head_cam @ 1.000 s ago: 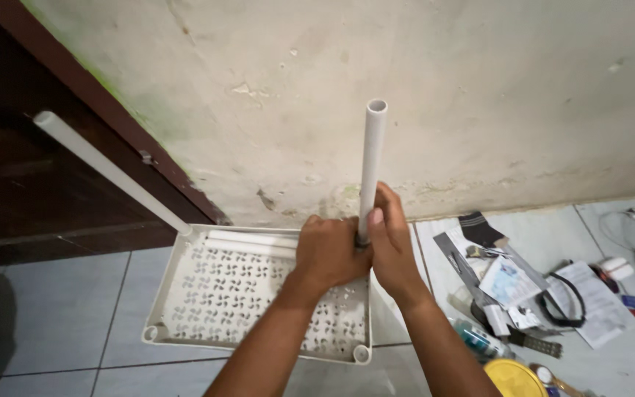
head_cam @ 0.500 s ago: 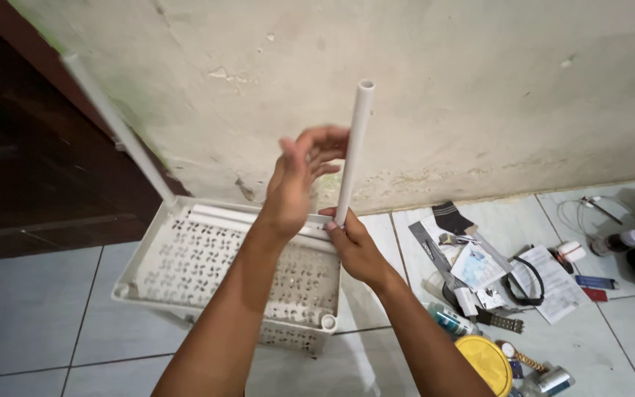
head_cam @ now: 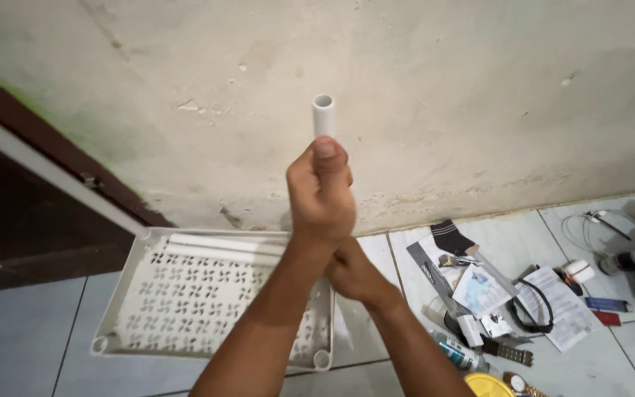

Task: The person inserts multiple white plastic rods into the slots of a perforated plastic tray, then lifts the tray and places it on a bed. The person returns to the floor and picks up the tray again.

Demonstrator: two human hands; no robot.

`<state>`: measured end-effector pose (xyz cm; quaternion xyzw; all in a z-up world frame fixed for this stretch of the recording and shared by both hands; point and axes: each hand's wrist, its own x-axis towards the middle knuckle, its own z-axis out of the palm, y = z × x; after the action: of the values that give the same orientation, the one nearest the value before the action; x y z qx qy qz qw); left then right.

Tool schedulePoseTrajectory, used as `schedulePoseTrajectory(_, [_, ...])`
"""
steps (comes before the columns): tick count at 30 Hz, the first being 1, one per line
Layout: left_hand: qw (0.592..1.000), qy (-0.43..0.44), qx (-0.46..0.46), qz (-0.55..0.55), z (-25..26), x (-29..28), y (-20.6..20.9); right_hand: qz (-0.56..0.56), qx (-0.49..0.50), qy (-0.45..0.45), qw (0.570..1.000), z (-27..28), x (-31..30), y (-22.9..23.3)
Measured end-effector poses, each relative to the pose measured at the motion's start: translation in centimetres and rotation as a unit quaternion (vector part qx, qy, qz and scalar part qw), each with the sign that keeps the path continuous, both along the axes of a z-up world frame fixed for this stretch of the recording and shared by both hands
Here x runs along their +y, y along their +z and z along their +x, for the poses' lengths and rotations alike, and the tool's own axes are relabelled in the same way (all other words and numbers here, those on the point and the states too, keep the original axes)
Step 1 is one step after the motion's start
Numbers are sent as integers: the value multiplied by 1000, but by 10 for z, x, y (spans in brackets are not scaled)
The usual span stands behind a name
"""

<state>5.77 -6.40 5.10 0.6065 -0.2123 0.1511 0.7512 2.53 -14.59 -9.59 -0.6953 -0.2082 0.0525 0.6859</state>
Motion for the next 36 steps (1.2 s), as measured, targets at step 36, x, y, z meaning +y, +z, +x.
schedulePoseTrajectory(36, [999,-6,-18,40,18,1,-12,-76,17,-77,994,6,1,-5])
